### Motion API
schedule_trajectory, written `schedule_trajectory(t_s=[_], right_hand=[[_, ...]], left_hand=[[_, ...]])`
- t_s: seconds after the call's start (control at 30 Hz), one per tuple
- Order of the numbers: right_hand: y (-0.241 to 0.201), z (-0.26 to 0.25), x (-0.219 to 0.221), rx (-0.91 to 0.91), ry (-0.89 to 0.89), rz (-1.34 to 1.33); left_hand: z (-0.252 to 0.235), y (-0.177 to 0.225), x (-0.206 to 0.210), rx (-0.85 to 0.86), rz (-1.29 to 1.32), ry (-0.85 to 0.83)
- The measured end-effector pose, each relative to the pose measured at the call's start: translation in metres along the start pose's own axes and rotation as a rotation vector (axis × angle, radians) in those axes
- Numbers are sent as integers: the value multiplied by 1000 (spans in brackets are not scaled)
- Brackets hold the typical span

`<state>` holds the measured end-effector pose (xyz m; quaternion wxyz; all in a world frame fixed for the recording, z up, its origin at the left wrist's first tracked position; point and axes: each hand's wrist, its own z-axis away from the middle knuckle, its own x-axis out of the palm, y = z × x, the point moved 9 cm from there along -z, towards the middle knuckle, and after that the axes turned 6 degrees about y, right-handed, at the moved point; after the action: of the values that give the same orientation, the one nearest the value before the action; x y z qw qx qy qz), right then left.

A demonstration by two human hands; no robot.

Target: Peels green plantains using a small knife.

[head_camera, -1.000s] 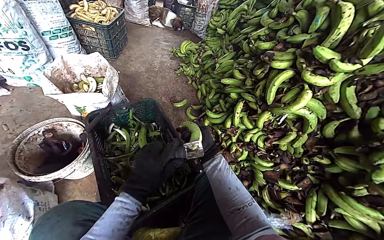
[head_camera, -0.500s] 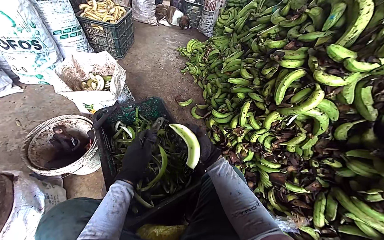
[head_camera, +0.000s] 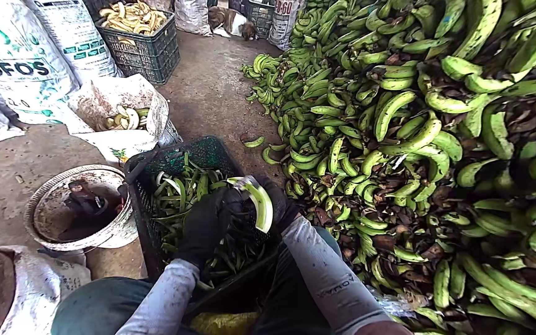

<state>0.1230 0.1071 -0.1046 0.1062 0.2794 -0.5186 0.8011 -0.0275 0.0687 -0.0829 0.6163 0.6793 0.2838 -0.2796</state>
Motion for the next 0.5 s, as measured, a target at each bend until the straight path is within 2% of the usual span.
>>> schedule_trajectory(t_s=[0.07, 0.13, 0.2, 0.27, 0.33, 0.43, 0.5], right_hand=[[-7, 9, 6, -55, 47, 120], [-28, 27, 16, -200, 103, 415], [-34, 21, 13, -371, 126, 694], [-29, 9, 20, -430, 195, 845], [-17, 4, 51, -470, 175, 915], [5, 4, 107, -511, 26, 1001], [10, -9, 121, -505, -1, 995]], left_hand=[[-8, -26, -16, -152, 104, 60], [-9, -52, -31, -275, 285, 137], [-4, -65, -41, -347, 552, 177], [1, -64, -39, -395, 914, 202], [7, -51, -32, -383, 1183, 165], [20, -42, -35, -425, 1253, 122], [37, -61, -62, -512, 1198, 266]])
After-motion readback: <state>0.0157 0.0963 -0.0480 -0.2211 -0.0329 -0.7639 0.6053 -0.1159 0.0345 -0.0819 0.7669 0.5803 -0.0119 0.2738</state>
